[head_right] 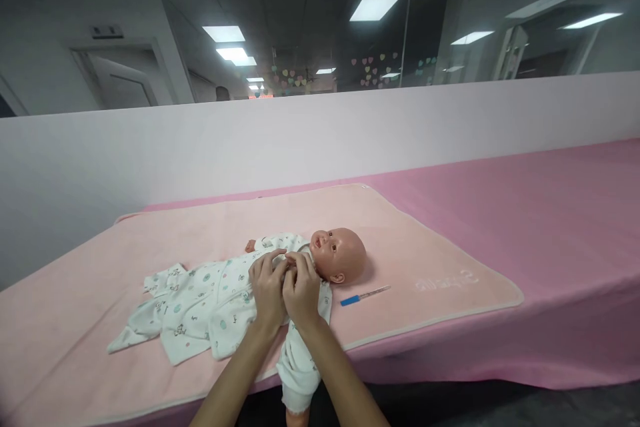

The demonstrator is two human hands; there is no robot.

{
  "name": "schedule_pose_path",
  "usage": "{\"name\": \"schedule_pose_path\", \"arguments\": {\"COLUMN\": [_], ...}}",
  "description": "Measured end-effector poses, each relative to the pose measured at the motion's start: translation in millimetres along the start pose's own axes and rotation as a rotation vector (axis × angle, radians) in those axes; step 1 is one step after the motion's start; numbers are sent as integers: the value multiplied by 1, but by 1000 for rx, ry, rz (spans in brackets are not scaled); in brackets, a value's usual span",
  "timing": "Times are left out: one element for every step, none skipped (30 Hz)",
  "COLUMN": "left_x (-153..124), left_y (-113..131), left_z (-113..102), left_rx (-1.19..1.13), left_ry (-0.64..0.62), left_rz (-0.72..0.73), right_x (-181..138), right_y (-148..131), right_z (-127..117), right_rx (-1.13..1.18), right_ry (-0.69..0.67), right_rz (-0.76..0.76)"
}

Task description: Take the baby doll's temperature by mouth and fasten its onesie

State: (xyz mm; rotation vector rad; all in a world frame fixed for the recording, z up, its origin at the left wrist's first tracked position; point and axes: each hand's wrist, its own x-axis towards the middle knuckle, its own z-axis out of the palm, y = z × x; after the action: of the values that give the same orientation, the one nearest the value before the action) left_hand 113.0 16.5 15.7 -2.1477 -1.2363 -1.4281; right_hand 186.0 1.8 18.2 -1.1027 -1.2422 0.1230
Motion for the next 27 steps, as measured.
{"name": "schedule_pose_path", "arguments": {"left_x": [0,0,-1,-1,-1,-2,-2,-3,-3,-4,-5,-5,-5,-6,-6,-6,-7,-7,-7,-7,-8,-8,-8,-9,-9,-10,-10], "left_y": [0,0,0,1,2,3,4,4,5,5,4,4,4,4,3,3,3,4,4,4,4,4,4,4,4,4,4], "left_z": [0,-1,-1,-2,-3,-4,-4,-5,-5,-5,-4,-4,-4,-3,-3,-4,-4,-5,-6,-6,-7,-8,-8,-9,-9,-9,-9], "left_rx": [10,17,21,23,25,26,27,28,31,37,45,55,64,71,77,81,84,86,88,89,91,92,95,98,101,104,106], "left_ry": [18,35,49,65,84,102,117,129,139,148,154,160,166,171,180,189,199,206,210,211,209,205,200,195,187,179,172], "left_rz": [13,29,43,50,52,51,49,46,42,39,36,32,28,25,21,15,6,-3,-14,-23,-33,-40,-45,-48,-48,-46,-45], "right_x": [-2,-4,-5,-6,-6,-6,-5,-5,-4,-4,-4,-4,-5,-5,-5,-5,-5,-5,-5,-5,-5,-4,-4,-4,-4,-4,-5], "right_y": [3,5,6,8,8,9,9,9,9,9,9,9,9,10,10,10,10,11,11,11,11,12,12,13,13,14,15], "right_z": [0,0,-1,-1,-1,-1,-2,-2,-3,-3,-4,-4,-5,-5,-5,-5,-5,-5,-5,-5,-5,-5,-5,-5,-5,-5,-5], "right_rx": [16,34,55,74,88,96,100,103,108,117,128,140,149,155,159,162,163,164,162,160,158,159,163,171,185,202,221], "right_ry": [12,21,28,37,44,44,35,16,-7,-31,-48,-51,-45,-36,-28,-26,-27,-32,-39,-44,-46,-47,-45,-42,-37,-33,-28], "right_rz": [13,28,49,71,88,98,103,103,99,97,99,105,113,123,130,137,141,147,154,162,171,180,188,197,203,207,210]}}
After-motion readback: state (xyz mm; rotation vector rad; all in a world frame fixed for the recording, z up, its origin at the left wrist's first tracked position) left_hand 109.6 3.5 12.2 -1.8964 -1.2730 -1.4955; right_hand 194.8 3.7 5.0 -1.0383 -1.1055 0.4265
